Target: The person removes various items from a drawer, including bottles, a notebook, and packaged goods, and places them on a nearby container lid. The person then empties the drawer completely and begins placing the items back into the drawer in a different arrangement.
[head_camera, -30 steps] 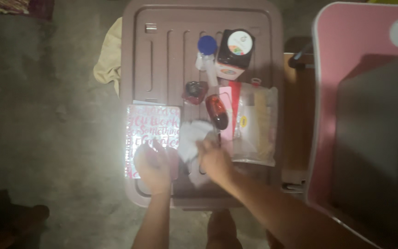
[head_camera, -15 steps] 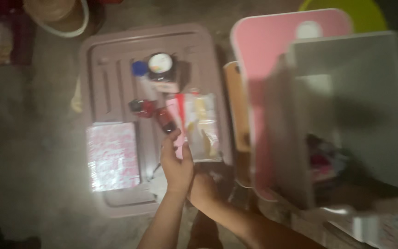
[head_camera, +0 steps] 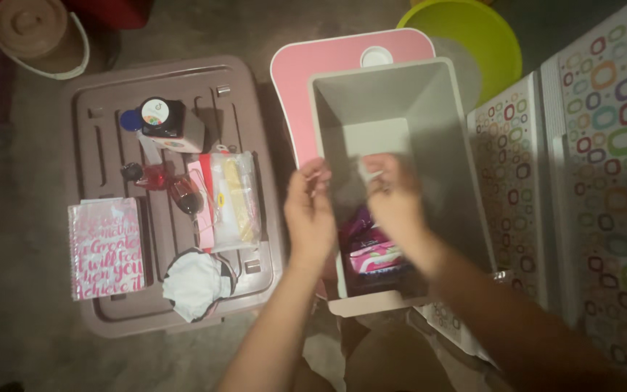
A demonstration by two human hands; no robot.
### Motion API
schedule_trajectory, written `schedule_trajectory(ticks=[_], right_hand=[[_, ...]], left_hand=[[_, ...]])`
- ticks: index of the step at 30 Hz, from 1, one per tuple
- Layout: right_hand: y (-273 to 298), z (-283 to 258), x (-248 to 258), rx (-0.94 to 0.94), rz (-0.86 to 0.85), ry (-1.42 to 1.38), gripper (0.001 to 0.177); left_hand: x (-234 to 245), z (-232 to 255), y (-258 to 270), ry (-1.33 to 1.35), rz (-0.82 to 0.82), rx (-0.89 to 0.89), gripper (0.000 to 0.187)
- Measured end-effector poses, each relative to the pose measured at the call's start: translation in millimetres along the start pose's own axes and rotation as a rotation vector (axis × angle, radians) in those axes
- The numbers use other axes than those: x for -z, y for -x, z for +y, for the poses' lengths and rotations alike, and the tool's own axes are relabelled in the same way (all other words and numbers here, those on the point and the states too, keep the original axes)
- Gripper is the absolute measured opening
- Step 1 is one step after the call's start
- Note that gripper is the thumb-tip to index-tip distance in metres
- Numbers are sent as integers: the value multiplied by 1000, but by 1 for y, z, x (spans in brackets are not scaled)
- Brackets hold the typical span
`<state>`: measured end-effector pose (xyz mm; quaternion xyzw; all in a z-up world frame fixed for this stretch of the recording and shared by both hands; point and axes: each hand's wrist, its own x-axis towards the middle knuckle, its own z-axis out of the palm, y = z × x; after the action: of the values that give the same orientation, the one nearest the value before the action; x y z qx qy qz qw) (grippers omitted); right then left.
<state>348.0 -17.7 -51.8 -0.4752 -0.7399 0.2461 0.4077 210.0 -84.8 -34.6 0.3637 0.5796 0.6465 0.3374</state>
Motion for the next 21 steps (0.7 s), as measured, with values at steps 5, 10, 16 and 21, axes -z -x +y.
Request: schedule_trajectory(ticks=[5,10,16,21], right_hand=[[-1,54,29,-123,-295,37,44],[18,63,14,92,-679,239,82],[16,64,-8,-107,-884,517,60],[-11,78,-16,-343,-849,712,61]], left_hand=[[-15,-16,29,-839,79,-274,54],[-17,-34,48,-888,-32,-133,53],[-19,-46,52,-916,0,-116,43],[-21,-41,51,-939,9,-72,47]])
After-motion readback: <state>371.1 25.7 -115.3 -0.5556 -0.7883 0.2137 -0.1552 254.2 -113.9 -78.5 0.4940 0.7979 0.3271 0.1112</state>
